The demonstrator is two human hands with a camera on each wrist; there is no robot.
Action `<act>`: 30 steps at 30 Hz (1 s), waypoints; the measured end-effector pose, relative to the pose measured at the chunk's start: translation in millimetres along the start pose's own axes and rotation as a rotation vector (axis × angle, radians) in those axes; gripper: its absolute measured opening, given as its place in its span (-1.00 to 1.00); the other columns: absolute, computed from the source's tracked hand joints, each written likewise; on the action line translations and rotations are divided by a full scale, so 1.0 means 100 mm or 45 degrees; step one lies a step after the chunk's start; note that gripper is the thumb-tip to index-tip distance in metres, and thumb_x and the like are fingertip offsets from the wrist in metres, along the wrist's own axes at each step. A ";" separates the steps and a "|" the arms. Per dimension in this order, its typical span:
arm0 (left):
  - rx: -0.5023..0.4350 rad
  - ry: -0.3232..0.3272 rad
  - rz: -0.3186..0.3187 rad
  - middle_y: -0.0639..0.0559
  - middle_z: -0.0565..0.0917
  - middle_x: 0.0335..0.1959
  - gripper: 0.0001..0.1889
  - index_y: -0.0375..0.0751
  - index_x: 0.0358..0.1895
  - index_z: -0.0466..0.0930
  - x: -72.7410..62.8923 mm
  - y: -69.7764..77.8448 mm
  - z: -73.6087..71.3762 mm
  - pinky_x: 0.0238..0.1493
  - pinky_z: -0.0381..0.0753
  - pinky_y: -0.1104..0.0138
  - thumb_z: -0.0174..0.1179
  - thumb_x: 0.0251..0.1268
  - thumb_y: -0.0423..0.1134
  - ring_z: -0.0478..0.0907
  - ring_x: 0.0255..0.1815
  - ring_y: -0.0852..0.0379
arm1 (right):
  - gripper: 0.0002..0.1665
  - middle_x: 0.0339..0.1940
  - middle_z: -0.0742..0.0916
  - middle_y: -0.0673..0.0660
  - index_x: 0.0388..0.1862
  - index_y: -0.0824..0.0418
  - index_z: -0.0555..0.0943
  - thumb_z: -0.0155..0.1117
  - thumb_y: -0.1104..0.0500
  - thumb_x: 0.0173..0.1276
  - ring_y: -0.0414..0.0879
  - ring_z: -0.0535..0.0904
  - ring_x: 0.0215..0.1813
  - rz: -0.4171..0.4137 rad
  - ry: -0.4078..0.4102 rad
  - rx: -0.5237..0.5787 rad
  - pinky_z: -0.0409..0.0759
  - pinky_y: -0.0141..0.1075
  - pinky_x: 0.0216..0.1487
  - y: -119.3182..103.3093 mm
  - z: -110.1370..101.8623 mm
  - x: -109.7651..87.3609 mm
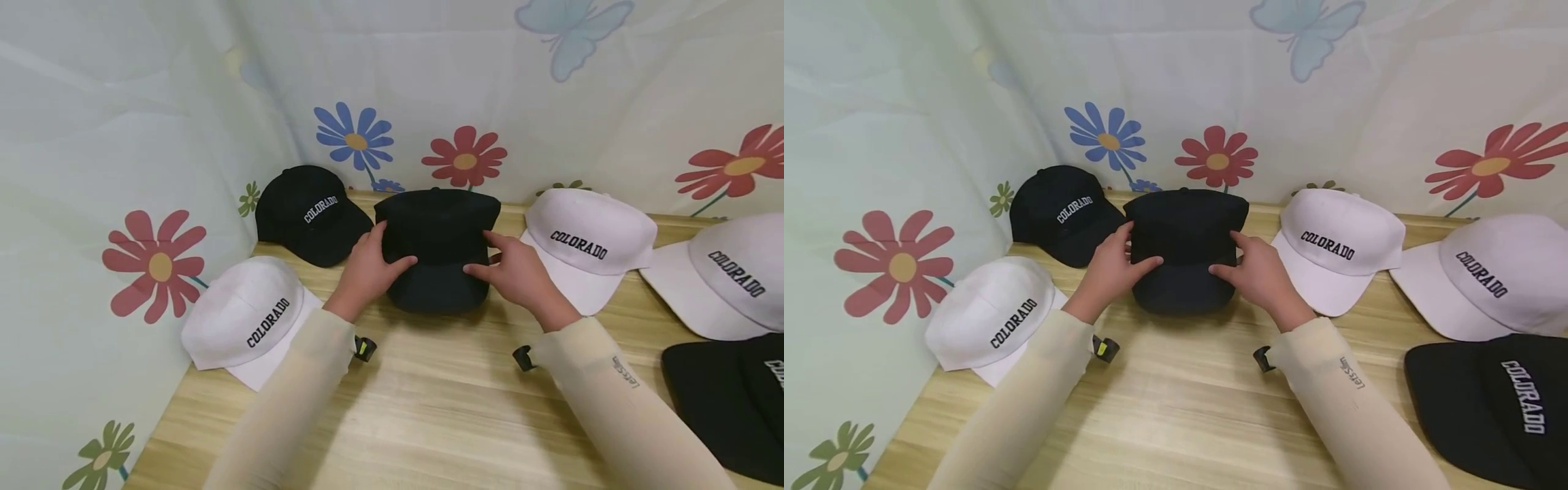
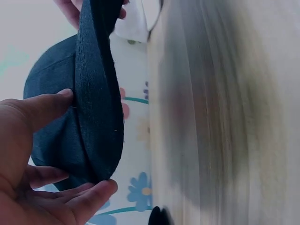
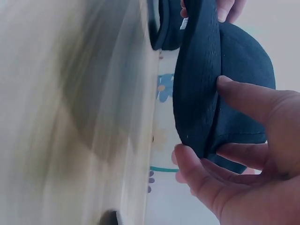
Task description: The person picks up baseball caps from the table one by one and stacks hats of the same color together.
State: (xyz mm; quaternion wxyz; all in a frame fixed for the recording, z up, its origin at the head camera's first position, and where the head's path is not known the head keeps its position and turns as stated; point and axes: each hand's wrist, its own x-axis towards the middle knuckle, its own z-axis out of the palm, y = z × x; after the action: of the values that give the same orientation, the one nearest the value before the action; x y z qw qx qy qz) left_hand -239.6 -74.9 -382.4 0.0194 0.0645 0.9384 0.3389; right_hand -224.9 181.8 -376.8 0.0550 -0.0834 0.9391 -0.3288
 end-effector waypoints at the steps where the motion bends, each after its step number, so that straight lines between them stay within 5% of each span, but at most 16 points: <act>1: 0.014 0.003 0.005 -0.20 0.30 0.42 -0.06 -0.17 0.51 0.07 -0.04 0.00 -0.02 0.42 0.31 0.06 0.26 0.19 0.21 0.28 0.43 -0.12 | -0.04 0.40 0.44 0.33 0.49 0.32 0.19 0.34 -0.09 0.28 0.19 0.62 0.13 -0.009 -0.001 0.011 0.60 0.01 0.08 0.00 0.00 -0.04; 10: 0.107 -0.006 0.072 -0.21 0.27 0.46 -0.06 -0.27 0.49 0.09 -0.39 0.01 -0.10 0.44 0.26 0.05 0.26 0.20 0.19 0.24 0.47 -0.13 | -0.09 0.40 0.46 0.26 0.47 0.25 0.26 0.41 -0.02 0.24 0.09 0.67 0.09 -0.037 -0.006 0.116 0.66 -0.10 -0.06 0.00 0.08 -0.40; 18: 0.114 -0.044 0.046 -0.21 0.39 0.37 -0.06 -0.27 0.48 0.11 -0.76 -0.03 -0.11 0.33 0.40 0.05 0.31 0.16 0.17 0.41 0.32 -0.13 | -0.13 0.33 0.52 0.30 0.43 0.29 0.31 0.45 0.09 0.20 0.07 0.71 0.00 -0.074 0.010 0.137 0.68 -0.20 -0.14 -0.02 0.24 -0.75; 30: 0.105 -0.051 0.065 -0.25 0.37 0.38 -0.08 -0.33 0.45 0.13 -1.19 -0.10 0.04 0.31 0.42 0.01 0.33 0.17 0.12 0.39 0.36 -0.17 | -0.16 0.20 0.59 0.29 0.36 0.33 0.39 0.50 0.17 0.12 0.00 0.73 -0.07 -0.075 0.050 0.162 0.67 -0.36 -0.21 -0.02 0.44 -1.18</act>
State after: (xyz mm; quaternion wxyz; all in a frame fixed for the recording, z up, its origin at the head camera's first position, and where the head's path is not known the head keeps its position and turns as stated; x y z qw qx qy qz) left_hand -122.5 -95.8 -392.4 0.0267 0.0960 0.9491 0.2988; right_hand -102.2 176.6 -404.1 0.0320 -0.1010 0.9143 -0.3910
